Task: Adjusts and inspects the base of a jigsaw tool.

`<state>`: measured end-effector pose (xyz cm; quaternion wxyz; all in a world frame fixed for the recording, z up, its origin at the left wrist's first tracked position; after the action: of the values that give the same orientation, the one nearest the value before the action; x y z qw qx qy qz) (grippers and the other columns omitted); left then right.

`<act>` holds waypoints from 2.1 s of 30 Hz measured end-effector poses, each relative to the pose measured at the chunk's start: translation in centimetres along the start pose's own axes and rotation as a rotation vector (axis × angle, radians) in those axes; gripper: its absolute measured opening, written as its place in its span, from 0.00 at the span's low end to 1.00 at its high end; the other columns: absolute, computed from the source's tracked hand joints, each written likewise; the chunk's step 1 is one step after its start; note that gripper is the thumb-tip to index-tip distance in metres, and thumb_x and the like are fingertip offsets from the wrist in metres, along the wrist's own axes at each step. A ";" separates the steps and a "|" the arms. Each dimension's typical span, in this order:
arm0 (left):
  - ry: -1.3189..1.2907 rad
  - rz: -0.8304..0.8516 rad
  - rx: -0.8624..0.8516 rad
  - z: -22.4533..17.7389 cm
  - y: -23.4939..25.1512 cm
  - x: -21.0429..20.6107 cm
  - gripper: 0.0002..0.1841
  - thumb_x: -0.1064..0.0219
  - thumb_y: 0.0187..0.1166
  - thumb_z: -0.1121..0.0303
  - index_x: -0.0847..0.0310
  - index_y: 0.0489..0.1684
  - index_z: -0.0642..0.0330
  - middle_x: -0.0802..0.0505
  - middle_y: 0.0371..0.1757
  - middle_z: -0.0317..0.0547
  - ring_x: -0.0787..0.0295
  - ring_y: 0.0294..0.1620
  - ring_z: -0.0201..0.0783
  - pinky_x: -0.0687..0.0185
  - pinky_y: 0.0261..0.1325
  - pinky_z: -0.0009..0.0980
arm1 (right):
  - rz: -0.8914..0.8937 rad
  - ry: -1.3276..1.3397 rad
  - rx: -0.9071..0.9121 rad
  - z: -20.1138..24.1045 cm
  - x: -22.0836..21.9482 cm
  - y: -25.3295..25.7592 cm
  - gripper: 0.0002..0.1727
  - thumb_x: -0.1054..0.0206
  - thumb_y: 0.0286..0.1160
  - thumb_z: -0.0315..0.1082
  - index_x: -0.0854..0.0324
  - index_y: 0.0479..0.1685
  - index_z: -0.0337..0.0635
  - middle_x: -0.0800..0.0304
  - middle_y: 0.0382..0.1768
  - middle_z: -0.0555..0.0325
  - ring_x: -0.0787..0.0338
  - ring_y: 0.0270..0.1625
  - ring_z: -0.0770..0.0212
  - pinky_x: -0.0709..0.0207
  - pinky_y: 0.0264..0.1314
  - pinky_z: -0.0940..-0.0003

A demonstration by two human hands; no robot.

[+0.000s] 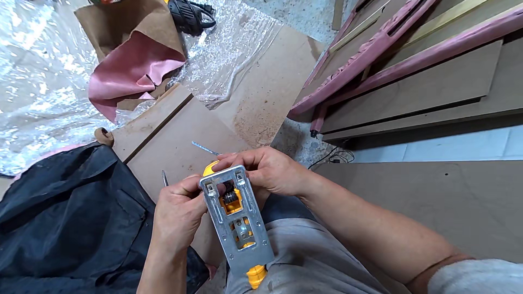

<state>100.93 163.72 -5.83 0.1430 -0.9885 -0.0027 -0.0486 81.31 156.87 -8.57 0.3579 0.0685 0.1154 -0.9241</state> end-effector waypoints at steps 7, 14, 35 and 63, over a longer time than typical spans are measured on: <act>0.010 -0.012 -0.015 -0.1 0.0 0.3 0.03 0.23 0.71 0.68 0.05 0.35 0.56 0.06 0.35 0.45 0.11 0.30 0.35 0.12 0.33 0.29 | -0.049 -0.008 0.008 0.0 -0.8 0.2 0.11 0.37 0.80 0.20 0.10 0.53 0.33 0.12 0.72 0.53 0.21 0.81 0.60 0.29 0.87 0.61; -0.017 -0.024 -0.033 0.3 -0.1 0.8 0.03 0.23 0.72 0.69 0.05 0.35 0.57 0.06 0.35 0.46 0.12 0.29 0.35 0.12 0.33 0.29 | -0.150 -0.108 0.060 -0.2 -1.5 0.1 0.12 0.37 0.82 0.24 0.07 0.51 0.38 0.10 0.70 0.57 0.21 0.82 0.62 0.31 0.89 0.61; 0.012 0.153 0.160 -1.2 1.7 1.4 0.03 0.23 0.70 0.72 0.10 0.30 0.59 0.12 0.23 0.49 0.23 0.17 0.34 0.27 0.19 0.25 | -0.142 0.081 0.046 -0.5 -1.7 -0.2 0.08 0.33 0.77 0.21 0.09 0.48 0.33 0.15 0.76 0.52 0.32 0.90 0.54 0.41 0.95 0.59; 0.097 0.213 0.190 -2.5 1.8 1.0 0.05 0.24 0.71 0.73 0.15 0.27 0.60 0.12 0.22 0.52 0.19 0.16 0.39 0.20 0.19 0.29 | -0.108 0.174 0.066 -0.9 -2.0 -0.3 0.10 0.35 0.76 0.18 0.10 0.50 0.32 0.19 0.78 0.48 0.37 0.92 0.50 0.44 0.95 0.55</act>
<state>101.77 161.24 -3.90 0.2403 -0.9617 0.1043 -0.0807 82.63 158.58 -8.93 0.2939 0.1538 0.1189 -0.9358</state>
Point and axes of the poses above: each hand's wrist, its own y-axis towards the middle knuckle, its own x-axis out of the back of the hand, z = x × y, the point moved 3 cm from there along y, towards the middle knuckle
